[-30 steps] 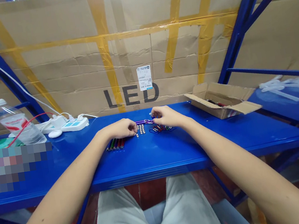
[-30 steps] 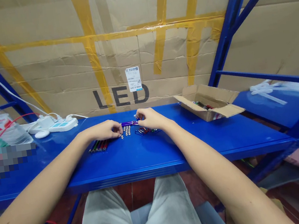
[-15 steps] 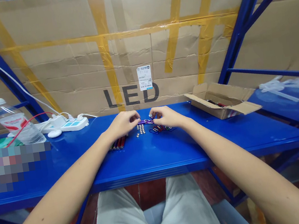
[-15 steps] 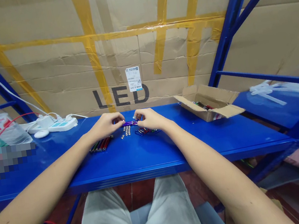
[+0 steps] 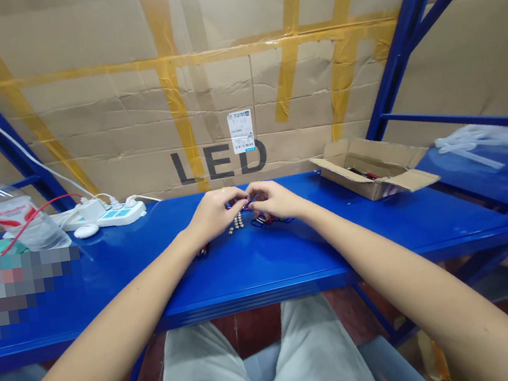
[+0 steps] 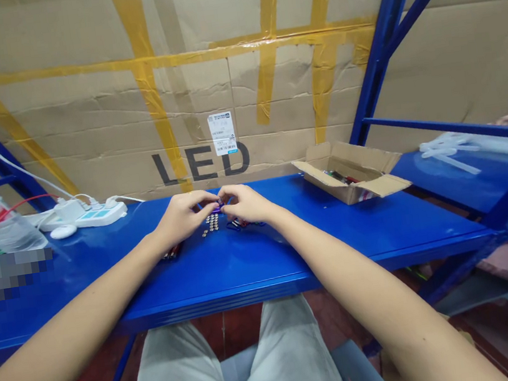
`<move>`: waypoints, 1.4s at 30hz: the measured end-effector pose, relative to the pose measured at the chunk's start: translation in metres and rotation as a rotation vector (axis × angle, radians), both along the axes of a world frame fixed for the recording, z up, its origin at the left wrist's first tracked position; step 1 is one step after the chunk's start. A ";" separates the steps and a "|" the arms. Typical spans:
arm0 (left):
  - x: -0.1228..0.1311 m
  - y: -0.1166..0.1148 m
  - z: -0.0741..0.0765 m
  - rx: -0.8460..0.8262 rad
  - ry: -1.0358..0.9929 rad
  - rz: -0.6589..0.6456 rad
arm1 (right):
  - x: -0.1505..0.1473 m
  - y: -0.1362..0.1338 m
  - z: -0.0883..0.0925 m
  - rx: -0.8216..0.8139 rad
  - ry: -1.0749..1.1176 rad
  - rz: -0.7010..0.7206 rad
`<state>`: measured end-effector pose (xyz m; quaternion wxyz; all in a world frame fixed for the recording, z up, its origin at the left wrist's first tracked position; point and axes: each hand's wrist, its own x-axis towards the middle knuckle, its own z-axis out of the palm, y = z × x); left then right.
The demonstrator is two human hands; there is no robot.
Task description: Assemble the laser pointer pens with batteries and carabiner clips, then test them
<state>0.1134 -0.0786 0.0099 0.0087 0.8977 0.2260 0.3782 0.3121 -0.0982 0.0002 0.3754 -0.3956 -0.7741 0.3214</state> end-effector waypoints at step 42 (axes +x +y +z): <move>-0.016 0.002 0.009 -0.519 0.618 0.046 | 0.013 0.007 0.002 0.302 -0.300 -0.155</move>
